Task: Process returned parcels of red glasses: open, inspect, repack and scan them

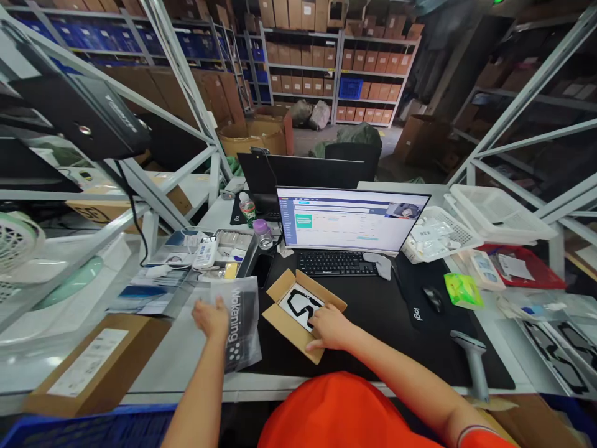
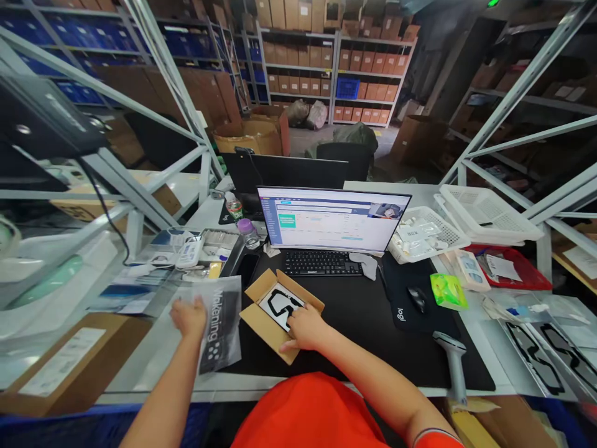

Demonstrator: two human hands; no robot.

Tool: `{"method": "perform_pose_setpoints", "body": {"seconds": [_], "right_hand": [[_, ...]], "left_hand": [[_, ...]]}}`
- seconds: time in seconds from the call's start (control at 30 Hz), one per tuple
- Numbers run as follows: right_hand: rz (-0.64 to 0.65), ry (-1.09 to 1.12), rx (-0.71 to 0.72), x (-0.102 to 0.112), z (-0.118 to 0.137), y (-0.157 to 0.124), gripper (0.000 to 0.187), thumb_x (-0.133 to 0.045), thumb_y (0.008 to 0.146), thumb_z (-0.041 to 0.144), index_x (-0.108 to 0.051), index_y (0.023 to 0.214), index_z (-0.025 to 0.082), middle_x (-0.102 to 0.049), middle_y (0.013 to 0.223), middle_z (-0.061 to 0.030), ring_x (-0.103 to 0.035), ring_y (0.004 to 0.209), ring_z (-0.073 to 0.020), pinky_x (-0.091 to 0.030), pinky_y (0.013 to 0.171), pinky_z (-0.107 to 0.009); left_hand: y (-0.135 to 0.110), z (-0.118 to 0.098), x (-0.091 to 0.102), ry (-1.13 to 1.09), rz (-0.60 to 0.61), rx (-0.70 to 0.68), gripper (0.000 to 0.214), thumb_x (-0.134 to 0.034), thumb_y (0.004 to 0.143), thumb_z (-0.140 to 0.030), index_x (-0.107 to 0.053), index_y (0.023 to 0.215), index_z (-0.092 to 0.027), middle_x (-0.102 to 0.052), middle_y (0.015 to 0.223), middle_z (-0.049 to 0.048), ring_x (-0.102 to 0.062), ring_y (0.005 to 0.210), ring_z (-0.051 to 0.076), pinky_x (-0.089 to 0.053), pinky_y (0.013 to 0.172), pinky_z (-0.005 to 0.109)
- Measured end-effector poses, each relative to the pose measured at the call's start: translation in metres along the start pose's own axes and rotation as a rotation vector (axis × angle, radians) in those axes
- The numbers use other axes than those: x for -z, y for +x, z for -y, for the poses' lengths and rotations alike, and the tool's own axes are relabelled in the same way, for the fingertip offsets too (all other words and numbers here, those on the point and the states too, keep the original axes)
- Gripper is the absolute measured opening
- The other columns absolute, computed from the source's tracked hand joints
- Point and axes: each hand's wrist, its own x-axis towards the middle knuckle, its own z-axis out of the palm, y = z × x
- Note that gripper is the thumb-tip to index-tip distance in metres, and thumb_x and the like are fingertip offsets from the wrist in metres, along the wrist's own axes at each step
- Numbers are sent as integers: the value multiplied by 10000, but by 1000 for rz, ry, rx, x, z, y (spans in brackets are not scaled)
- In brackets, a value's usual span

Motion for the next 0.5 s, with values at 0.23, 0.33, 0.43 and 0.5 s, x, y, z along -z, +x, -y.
{"method": "perform_pose_setpoints", "body": {"seconds": [0.23, 0.33, 0.43, 0.5], "right_hand": [[-331, 67, 78, -18, -20, -37, 494, -577, 878, 668, -702, 872, 190, -678, 833, -66, -605, 877, -220, -425, 981, -403], [-446, 241, 35, -27, -19, -64, 411, -555, 948, 581, -707, 868, 208, -697, 831, -54, -620, 873, -208, -422, 1024, -425], [-546, 356, -3, -40, -13, -86, 260, -501, 1013, 360, -706, 924, 228, -726, 885, -42, -649, 913, -188, -379, 1107, -461], [-608, 378, -33, -50, -10, -95, 219, -494, 1001, 277, -700, 946, 228, -730, 891, -43, -660, 909, -183, -362, 1134, -481]], "left_hand": [[-78, 10, -16, -288, 383, -105, 467, -467, 910, -406, -536, 1290, -143, -496, 1472, 188, -428, 1414, 301, -328, 1196, 476], [-116, 10, -21, -411, 568, 35, 510, -432, 922, -542, -550, 1225, -149, -636, 1268, 186, -679, 1080, 281, -562, 942, 462], [-136, 2, -27, -476, 713, 178, 575, -679, 775, -578, -614, 1130, -130, -713, 1083, 164, -716, 924, 294, -608, 786, 433], [-140, -7, -31, -515, 787, 259, 516, -767, 721, -515, -666, 1032, -116, -743, 939, 143, -721, 905, 310, -612, 753, 413]]}}
